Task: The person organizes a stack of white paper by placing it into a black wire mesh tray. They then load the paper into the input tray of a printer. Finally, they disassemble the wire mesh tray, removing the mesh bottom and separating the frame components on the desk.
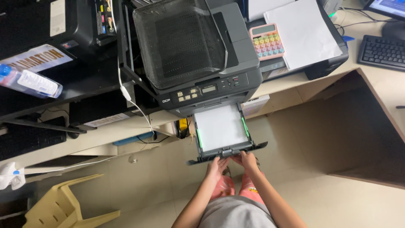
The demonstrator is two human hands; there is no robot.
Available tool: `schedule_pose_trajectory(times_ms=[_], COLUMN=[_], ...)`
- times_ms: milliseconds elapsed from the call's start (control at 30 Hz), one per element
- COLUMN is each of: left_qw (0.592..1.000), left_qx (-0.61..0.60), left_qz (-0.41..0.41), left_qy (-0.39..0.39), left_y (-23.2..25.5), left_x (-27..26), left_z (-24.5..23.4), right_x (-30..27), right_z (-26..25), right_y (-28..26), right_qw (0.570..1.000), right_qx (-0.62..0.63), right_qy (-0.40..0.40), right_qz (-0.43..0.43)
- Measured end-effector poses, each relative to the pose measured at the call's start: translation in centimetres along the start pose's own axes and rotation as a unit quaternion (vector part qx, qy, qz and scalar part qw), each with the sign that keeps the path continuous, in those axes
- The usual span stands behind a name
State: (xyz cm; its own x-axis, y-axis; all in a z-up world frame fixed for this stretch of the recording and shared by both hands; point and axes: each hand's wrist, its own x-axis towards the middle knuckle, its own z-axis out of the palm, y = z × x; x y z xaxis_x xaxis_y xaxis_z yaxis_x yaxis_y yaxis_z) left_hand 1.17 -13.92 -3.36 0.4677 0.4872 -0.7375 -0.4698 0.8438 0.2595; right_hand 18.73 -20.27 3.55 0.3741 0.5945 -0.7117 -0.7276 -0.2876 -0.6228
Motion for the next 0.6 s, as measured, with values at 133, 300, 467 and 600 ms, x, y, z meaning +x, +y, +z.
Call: schedule_pose_trajectory(times_ms=[133,300,467,600], left_qw=[0.999,0.998,0.997,0.996], left_qx=[-0.028,-0.002,0.021,0.025], left_qz=[0.012,0.052,0.068,0.083], left_qy=[-0.037,0.023,-0.024,-0.014], left_y=[2.2,6.1,9.8,12.1], left_x=[2.7,4.0,6.1,8.9], left_z=[2.1,6.6,8.9,10.2], right_x=[2.9,6.4,10.8,10.6], right_z=[1.9,4.8,6.9,9.6], right_y=[-2.0,-4.5,-6.1,-8.9], right_qw=[0.998,1.000,0.999,0.999], right_qx=[-0.042,-0.003,-0.011,-0.005], right_qy=[0.000,0.004,-0.010,-0.022], right_qz=[-0.046,-0.025,-0.033,-0.040])
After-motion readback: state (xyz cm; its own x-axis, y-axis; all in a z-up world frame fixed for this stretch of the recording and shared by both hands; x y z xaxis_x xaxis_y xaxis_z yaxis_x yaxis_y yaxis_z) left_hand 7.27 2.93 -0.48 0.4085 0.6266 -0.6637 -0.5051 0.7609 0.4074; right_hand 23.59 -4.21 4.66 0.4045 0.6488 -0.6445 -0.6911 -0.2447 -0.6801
